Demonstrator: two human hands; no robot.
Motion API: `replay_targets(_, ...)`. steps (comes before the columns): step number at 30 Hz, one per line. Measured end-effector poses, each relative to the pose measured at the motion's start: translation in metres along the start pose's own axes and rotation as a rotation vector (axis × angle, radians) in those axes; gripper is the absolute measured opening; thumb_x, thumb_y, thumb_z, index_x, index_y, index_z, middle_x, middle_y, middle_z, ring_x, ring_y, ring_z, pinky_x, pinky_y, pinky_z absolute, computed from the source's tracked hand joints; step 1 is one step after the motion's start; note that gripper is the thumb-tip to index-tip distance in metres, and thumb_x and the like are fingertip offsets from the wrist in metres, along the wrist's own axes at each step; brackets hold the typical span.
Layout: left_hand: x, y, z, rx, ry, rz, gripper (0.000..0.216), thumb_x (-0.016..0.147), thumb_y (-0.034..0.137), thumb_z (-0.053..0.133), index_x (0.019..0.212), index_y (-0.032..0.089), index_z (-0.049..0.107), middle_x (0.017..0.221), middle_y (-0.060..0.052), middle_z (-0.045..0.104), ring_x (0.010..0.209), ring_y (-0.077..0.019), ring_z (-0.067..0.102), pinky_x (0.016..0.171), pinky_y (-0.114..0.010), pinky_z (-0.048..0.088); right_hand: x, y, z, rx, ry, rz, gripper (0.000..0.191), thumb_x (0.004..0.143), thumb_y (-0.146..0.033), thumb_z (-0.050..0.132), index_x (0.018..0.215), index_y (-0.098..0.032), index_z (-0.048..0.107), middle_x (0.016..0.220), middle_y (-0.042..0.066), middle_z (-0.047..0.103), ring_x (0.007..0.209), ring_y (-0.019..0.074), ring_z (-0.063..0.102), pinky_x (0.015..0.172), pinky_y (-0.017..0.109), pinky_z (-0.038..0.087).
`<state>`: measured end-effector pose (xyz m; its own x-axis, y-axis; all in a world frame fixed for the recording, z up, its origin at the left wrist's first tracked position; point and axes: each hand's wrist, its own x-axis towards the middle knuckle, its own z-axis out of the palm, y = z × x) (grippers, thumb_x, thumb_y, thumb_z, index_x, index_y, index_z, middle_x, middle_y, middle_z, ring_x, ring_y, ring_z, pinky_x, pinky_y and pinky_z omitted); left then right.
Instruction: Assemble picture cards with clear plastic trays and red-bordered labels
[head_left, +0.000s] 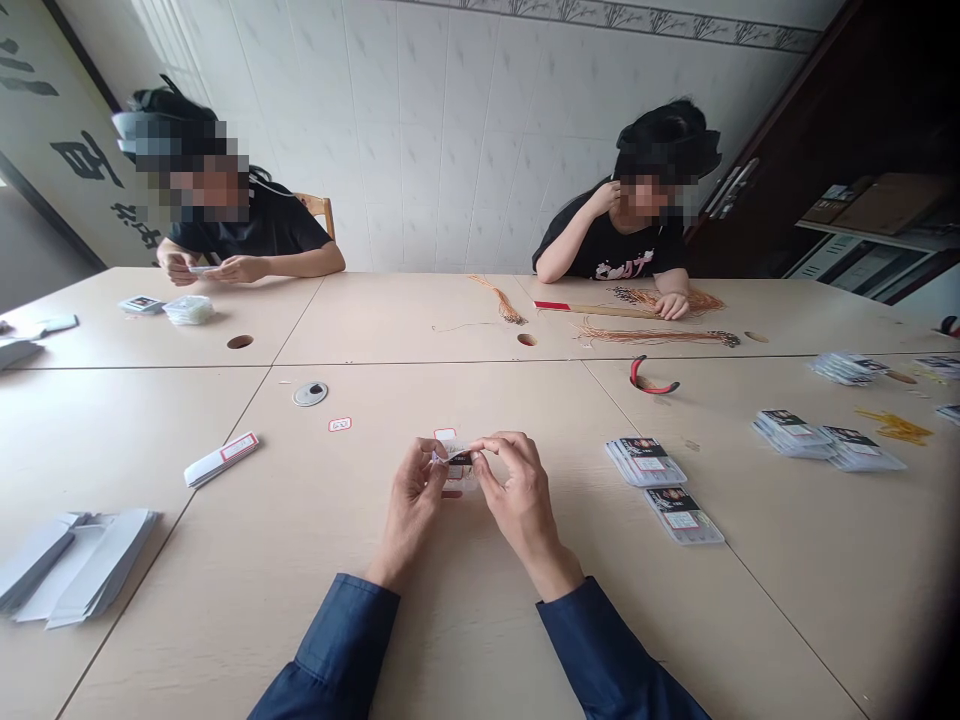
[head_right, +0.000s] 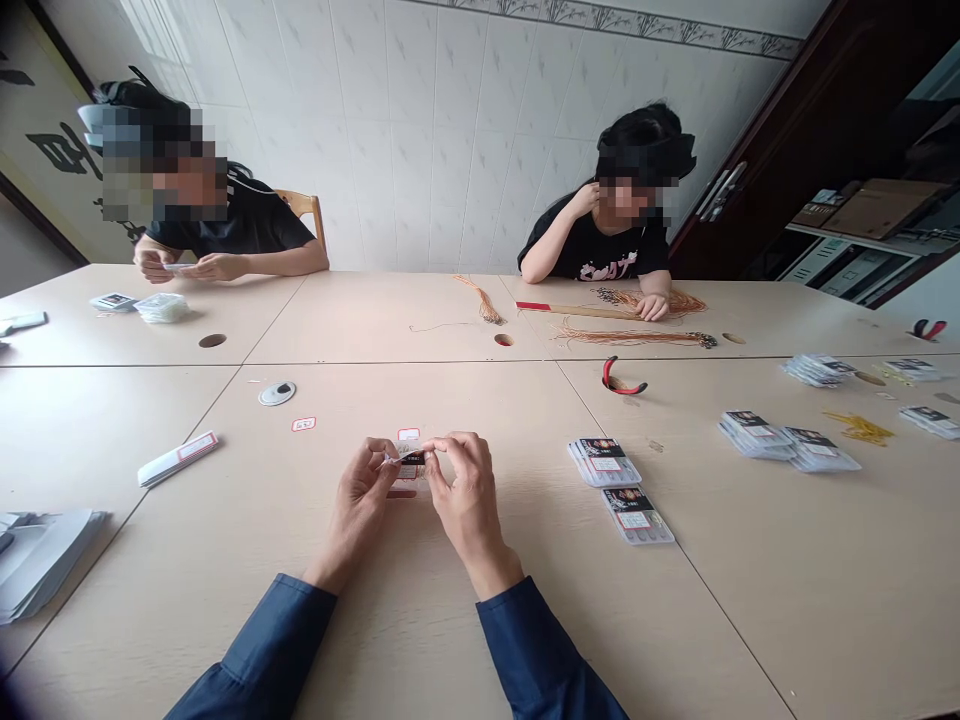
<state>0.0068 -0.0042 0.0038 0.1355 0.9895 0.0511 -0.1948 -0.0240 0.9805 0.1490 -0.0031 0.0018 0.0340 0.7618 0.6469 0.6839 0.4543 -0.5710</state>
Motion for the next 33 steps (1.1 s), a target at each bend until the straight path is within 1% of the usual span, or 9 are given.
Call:
replay_targets(4,-0.001,0.003,0.001,0.002,0.007,-0.003,0.022,0.09,0.044,0.053,0.097,0.025,0.043,0.101,-0.003,0.065,0.089,-0.0184,0.066,0.066,-0.027,0.055,0.0,-0.001,0.0,-0.003,-0.002,-0.01,0.016,0.088,-0.013,0.053,0.093,-0.024,0.064,0.092,0.006,0.058,0.092,0.0218,0.057,0.082,0.039,0.051)
replay_targets(9,-0.001,0.002,0.001,-0.067,0.002,0.004,0.027,0.089,0.043,0.056,0.105,0.027,0.041,0.104,-0.003,0.066,0.084,-0.0164,0.066,0.064,-0.025,0.054,-0.001,-0.005,-0.001,-0.008,-0.008,-0.032,0.016,0.089,-0.013,0.052,0.094,-0.024,0.063,0.093,0.006,0.057,0.094,0.022,0.055,0.083,0.039,0.051)
replay_targets(12,0.0,-0.001,0.0,-0.087,0.017,0.013,0.035,0.089,0.043,0.056,0.116,0.028,0.04,0.105,-0.004,0.065,0.083,-0.0165,0.067,0.066,-0.026,0.055,-0.001,-0.007,-0.002,-0.021,-0.012,-0.049,0.016,0.089,-0.013,0.052,0.095,-0.024,0.062,0.094,0.006,0.056,0.094,0.0219,0.055,0.083,0.038,0.051)
replay_targets(15,0.001,-0.005,-0.001,-0.082,0.036,0.012,0.042,0.09,0.042,0.056,0.126,0.03,0.038,0.107,-0.004,0.064,0.088,-0.0179,0.067,0.07,-0.028,0.056,-0.001,-0.008,-0.002,-0.026,-0.009,-0.058,0.017,0.089,-0.011,0.052,0.094,-0.023,0.062,0.095,0.006,0.056,0.094,0.0216,0.055,0.082,0.037,0.051)
replay_targets(18,0.003,-0.007,-0.002,-0.06,0.037,0.003,0.037,0.09,0.043,0.055,0.121,0.025,0.047,0.113,-0.007,0.064,0.095,-0.0199,0.066,0.073,-0.029,0.056,0.0,-0.008,-0.003,-0.022,-0.002,-0.065,0.016,0.089,-0.012,0.052,0.094,-0.023,0.062,0.092,0.006,0.058,0.092,0.0213,0.056,0.08,0.037,0.051)
replay_targets(21,0.003,-0.008,-0.002,-0.043,0.036,-0.005,0.035,0.089,0.045,0.055,0.117,0.022,0.054,0.115,-0.009,0.064,0.096,-0.021,0.066,0.073,-0.031,0.057,0.0,-0.008,-0.003,-0.014,-0.009,-0.074,0.016,0.09,-0.013,0.051,0.094,-0.023,0.062,0.09,0.005,0.059,0.089,0.0208,0.057,0.079,0.037,0.051)
replay_targets(28,0.003,-0.007,-0.002,-0.039,0.043,0.01,0.032,0.09,0.044,0.055,0.114,0.023,0.054,0.111,-0.007,0.065,0.092,-0.0192,0.067,0.072,-0.03,0.056,-0.001,-0.008,-0.002,0.007,-0.018,-0.067,0.016,0.089,-0.011,0.051,0.094,-0.023,0.061,0.091,0.005,0.059,0.089,0.0204,0.056,0.078,0.036,0.051)
replay_targets(33,0.003,-0.007,-0.004,-0.08,0.009,0.0,0.029,0.09,0.041,0.056,0.112,0.024,0.053,0.106,-0.006,0.067,0.099,-0.0216,0.066,0.072,-0.029,0.055,-0.002,-0.005,0.0,0.012,-0.009,-0.029,0.018,0.09,-0.012,0.05,0.098,-0.023,0.061,0.095,0.006,0.058,0.094,0.0213,0.056,0.083,0.038,0.051)
